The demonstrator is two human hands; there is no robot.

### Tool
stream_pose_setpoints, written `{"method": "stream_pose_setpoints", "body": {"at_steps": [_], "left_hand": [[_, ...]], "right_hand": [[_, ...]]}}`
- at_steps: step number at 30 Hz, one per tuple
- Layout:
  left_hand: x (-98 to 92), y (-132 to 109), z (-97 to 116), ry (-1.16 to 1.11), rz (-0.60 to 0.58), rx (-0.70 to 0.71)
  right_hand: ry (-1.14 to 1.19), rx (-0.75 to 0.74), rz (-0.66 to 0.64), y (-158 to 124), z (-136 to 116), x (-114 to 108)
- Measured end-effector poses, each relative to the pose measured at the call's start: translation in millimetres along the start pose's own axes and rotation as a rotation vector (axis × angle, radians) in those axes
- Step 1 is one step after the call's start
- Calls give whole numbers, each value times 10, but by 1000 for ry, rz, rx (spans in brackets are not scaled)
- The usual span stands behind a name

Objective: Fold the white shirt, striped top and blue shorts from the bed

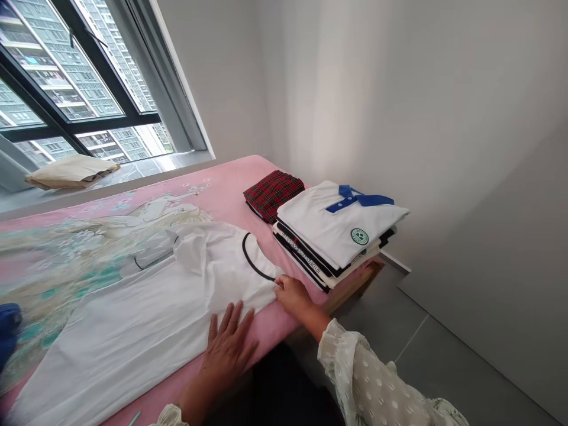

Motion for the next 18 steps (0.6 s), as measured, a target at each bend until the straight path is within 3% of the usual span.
{"method": "stream_pose_setpoints", "body": {"at_steps": [10,15,18], "left_hand": [[-56,-17,36,3,9,-6],[-196,240,84,-12,124,110],[-172,405,158,-19,148,175]], "right_hand": [[-233,-281,165,-98,-101,-151],[-357,-430,80,90,-106,-212],[-444,-460,19,214,-89,-206]]}}
Point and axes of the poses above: each hand's wrist, its own y-axis towards the middle knuckle, its own x-axis out of the palm, z = x × y, the point moved 1 cm from there along y, towards the middle knuckle
